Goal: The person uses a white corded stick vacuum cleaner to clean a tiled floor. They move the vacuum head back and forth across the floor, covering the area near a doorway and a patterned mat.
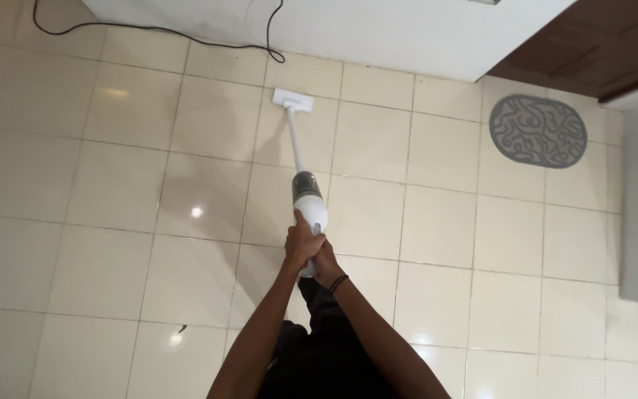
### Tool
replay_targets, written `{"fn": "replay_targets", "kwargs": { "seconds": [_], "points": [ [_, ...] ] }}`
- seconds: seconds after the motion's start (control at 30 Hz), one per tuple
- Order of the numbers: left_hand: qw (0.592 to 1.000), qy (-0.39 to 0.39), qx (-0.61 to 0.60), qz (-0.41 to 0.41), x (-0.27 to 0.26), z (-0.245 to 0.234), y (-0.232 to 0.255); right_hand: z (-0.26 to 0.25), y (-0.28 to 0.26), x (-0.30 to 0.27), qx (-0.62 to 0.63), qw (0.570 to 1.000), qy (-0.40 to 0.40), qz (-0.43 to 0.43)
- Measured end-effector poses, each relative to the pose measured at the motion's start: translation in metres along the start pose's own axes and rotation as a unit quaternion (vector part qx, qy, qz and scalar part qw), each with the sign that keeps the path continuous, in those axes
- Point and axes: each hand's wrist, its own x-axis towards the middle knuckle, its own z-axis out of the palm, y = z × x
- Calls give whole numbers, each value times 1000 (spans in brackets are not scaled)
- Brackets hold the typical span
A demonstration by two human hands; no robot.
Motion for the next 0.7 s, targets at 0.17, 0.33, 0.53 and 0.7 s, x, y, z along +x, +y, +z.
{"fn": "replay_targets", "kwargs": {
  "seconds": [0.17, 0.33, 0.53, 0.7],
  "points": [
    [1000, -15, 20, -5, -45, 7, -33, 1, 38, -47, -5, 1000, 10, 23],
    [998, -25, 61, 13, -97, 20, -89, 8, 97, -95, 22, 999, 22, 38],
    [997, -18, 79, 19, -150, 39, -160, 11, 171, -151, 25, 999, -37, 12],
    [998, -22, 58, 17, -195, 49, -189, 22, 190, -200, -10, 998, 5, 61]
  ]
}}
